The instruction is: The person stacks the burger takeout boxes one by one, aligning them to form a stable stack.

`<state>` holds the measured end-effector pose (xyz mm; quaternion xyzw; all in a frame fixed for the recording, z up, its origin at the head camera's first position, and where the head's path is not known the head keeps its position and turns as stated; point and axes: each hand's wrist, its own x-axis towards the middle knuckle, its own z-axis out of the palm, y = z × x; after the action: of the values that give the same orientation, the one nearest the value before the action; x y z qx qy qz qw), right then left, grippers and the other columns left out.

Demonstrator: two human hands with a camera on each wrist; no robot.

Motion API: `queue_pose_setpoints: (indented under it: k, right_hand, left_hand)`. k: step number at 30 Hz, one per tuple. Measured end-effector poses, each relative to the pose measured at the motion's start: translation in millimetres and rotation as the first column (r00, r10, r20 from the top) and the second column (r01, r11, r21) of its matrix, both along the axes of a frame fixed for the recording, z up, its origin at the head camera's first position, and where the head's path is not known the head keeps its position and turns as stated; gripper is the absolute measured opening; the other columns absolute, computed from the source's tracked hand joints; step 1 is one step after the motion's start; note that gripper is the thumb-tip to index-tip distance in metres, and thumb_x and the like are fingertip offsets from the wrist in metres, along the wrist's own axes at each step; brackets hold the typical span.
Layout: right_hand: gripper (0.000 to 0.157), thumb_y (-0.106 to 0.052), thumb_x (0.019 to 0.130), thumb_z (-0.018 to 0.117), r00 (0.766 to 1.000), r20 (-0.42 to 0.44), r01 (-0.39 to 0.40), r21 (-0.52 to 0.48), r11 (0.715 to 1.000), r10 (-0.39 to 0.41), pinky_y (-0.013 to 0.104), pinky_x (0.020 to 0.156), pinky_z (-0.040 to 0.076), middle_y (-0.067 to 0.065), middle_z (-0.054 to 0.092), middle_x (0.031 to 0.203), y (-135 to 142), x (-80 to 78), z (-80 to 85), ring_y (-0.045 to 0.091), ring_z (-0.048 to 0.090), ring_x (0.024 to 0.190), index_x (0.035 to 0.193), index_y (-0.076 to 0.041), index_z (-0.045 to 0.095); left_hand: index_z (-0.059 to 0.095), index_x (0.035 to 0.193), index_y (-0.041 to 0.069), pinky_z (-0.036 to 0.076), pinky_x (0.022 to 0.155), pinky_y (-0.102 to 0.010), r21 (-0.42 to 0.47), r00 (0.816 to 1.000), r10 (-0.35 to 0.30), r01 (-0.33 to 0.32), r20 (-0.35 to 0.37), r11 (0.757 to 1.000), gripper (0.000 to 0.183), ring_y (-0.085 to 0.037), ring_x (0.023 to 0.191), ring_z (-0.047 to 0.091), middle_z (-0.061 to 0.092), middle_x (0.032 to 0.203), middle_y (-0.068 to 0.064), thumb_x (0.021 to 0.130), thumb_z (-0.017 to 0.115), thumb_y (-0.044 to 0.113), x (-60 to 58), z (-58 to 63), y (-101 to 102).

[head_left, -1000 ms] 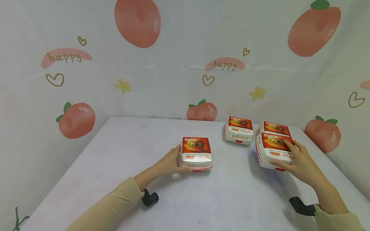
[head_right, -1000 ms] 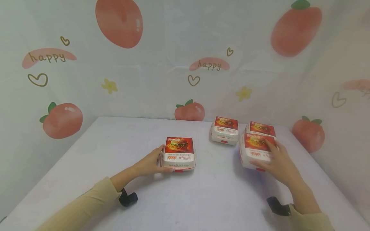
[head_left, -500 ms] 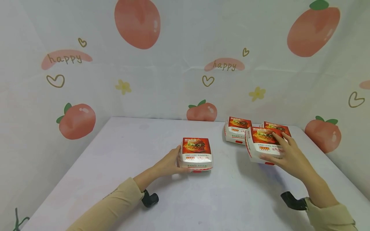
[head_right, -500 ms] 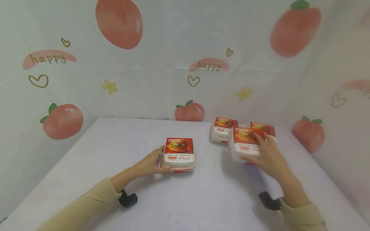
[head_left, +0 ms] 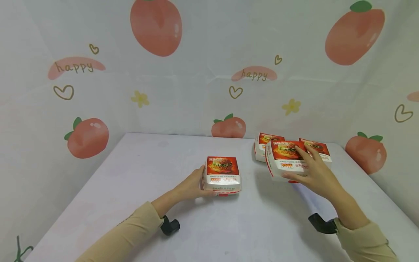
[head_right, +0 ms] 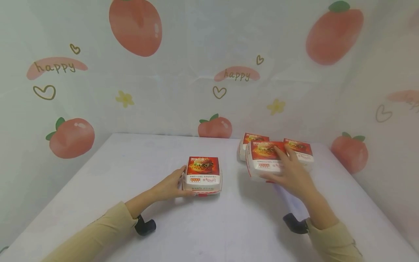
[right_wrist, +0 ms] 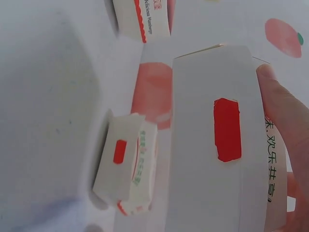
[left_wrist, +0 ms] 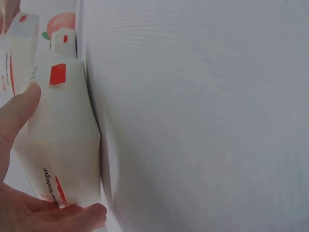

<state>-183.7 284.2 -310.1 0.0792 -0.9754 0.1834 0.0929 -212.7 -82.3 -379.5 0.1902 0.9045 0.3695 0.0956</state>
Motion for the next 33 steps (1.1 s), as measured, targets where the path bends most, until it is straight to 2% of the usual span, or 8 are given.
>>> queue_pose_setpoints:
  k: [6,14,20,33]
  right_hand:
    - [0.101,-0.055,0.075,0.070,0.999,-0.007,-0.032,-0.012,0.999,0.032,0.069,0.087,0.039,0.028,0.013,0.150,-11,0.4,3.5,0.056,0.034,0.122,0.149,-0.009,0.020]
    - [0.100,-0.054,0.075,0.070,0.998,0.002,-0.066,-0.024,0.998,0.066,0.070,0.091,0.035,0.029,0.012,0.152,-23,-2.7,8.0,0.056,0.026,0.129,0.149,-0.008,0.021]
    - [0.098,-0.052,0.075,0.071,0.995,-0.013,-0.102,-0.048,0.994,0.101,0.070,0.096,0.032,0.026,0.016,0.151,-32,-5.5,9.8,0.054,0.021,0.133,0.148,-0.008,0.023]
    - [0.098,-0.057,0.073,0.070,0.992,-0.009,-0.126,-0.017,0.992,0.126,0.067,0.094,0.038,0.024,0.018,0.152,-61,-11.1,8.8,0.053,0.028,0.131,0.148,-0.013,0.025]
  left_hand:
    - [0.014,0.146,-0.009,0.032,0.111,-0.052,0.005,1.000,0.001,-0.001,0.006,1.000,0.105,-0.037,0.137,0.033,0.032,0.146,-0.026,0.074,0.078,0.036,-0.1,-1.8,0]
    - [0.014,0.146,-0.008,0.031,0.111,-0.051,0.005,1.000,0.011,-0.011,0.007,1.000,0.106,-0.036,0.137,0.032,0.032,0.147,-0.026,0.074,0.078,0.036,-0.9,-1.9,0]
    - [0.014,0.145,-0.009,0.031,0.111,-0.051,0.006,1.000,0.005,-0.005,0.002,1.000,0.106,-0.036,0.137,0.033,0.033,0.146,-0.027,0.074,0.078,0.035,-0.2,-0.4,0]
    - [0.014,0.145,-0.010,0.032,0.111,-0.051,0.022,1.000,0.004,-0.004,-0.004,1.000,0.106,-0.037,0.136,0.033,0.032,0.146,-0.027,0.073,0.079,0.033,-0.2,-2.1,1]
